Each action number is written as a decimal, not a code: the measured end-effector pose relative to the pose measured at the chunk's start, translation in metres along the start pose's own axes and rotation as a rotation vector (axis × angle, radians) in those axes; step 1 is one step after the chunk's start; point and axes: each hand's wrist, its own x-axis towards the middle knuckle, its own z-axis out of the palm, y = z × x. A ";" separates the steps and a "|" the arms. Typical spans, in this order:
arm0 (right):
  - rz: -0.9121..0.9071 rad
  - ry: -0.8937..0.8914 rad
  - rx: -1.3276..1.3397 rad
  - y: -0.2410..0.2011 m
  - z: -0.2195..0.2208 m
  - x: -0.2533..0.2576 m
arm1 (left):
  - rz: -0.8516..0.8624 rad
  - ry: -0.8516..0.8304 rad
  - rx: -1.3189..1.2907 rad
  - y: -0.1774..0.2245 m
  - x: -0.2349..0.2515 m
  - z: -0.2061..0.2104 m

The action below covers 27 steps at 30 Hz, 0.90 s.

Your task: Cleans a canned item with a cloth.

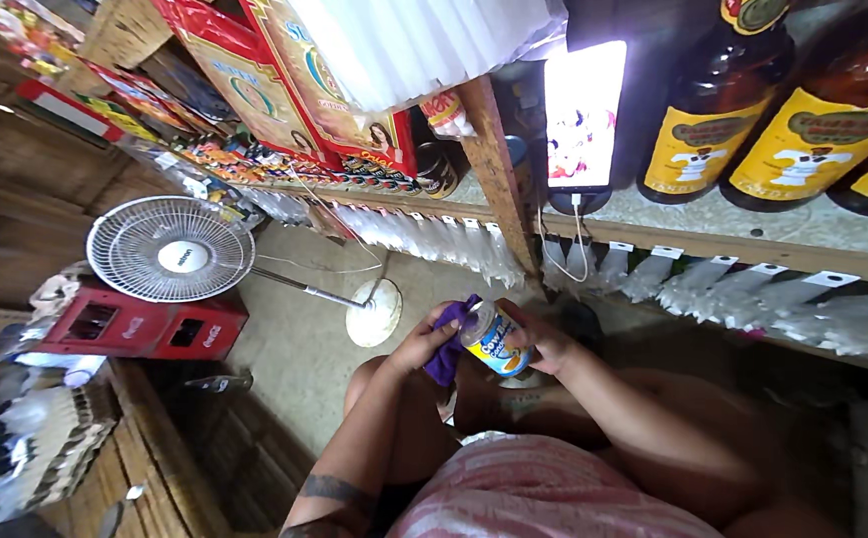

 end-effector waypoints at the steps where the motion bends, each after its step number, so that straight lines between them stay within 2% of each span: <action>1: 0.009 -0.031 -0.009 0.001 -0.002 0.000 | 0.005 -0.007 -0.004 0.000 0.000 0.000; 11: 0.031 -0.098 -0.148 0.006 0.001 0.003 | 0.022 -0.039 -0.018 -0.001 0.002 0.000; 14: 0.036 -0.069 -0.232 0.002 0.003 0.003 | 0.047 -0.024 -0.042 -0.003 0.002 -0.001; 18: 0.132 0.074 -0.440 -0.006 0.012 0.003 | 0.143 0.035 -0.044 -0.006 0.004 -0.001; 21: 0.185 0.141 -0.519 -0.004 0.014 0.004 | 0.210 0.044 0.070 -0.010 0.006 -0.003; 27: 0.286 0.332 -0.616 0.004 0.012 0.010 | 0.426 0.007 0.467 -0.023 0.009 -0.008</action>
